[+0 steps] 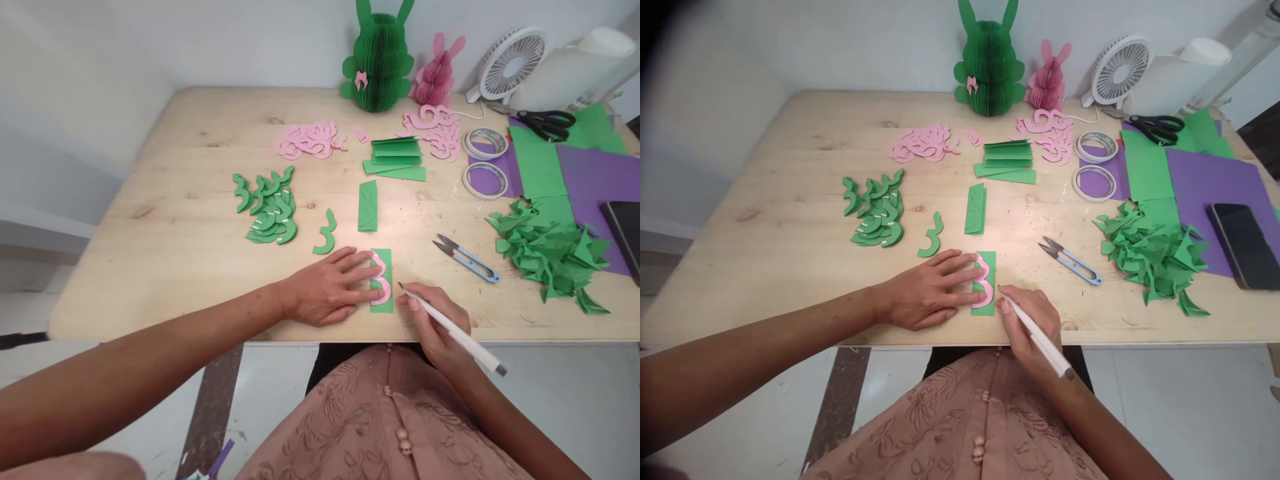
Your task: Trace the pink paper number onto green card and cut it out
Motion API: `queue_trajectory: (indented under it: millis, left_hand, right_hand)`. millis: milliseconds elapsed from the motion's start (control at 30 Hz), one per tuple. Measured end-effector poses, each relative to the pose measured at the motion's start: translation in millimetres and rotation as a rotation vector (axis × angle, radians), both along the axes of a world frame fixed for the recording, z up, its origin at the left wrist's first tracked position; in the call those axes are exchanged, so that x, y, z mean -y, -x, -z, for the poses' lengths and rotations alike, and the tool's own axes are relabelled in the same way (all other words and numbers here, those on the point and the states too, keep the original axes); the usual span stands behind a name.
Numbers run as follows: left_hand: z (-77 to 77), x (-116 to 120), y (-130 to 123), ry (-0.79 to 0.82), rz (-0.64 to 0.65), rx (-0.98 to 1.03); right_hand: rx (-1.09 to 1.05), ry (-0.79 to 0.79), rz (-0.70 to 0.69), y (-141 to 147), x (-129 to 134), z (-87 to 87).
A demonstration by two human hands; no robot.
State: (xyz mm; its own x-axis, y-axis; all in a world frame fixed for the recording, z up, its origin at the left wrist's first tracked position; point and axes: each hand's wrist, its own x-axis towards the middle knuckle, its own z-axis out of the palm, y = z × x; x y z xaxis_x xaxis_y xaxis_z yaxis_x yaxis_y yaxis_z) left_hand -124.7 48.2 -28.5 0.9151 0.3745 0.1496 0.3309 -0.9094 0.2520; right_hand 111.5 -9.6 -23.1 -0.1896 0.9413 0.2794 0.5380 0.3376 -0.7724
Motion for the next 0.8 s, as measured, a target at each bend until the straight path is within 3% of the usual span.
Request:
queue_trajectory:
  millis: [200, 400, 800]
  left_hand:
    - [0.9, 1, 1, -0.008, -0.001, -0.004]
    - [0.1, 2, 1, -0.027, 0.003, -0.018]
    - [-5.6, 4, -2, -0.045, -0.006, -0.029]
  right_hand:
    - [0.201, -0.217, -0.164, 2, -4, 2.9]
    - [0.342, -0.312, -0.143, 3, -3, 8.8]
    - [0.374, -0.361, -0.136, 5, -1, 11.2]
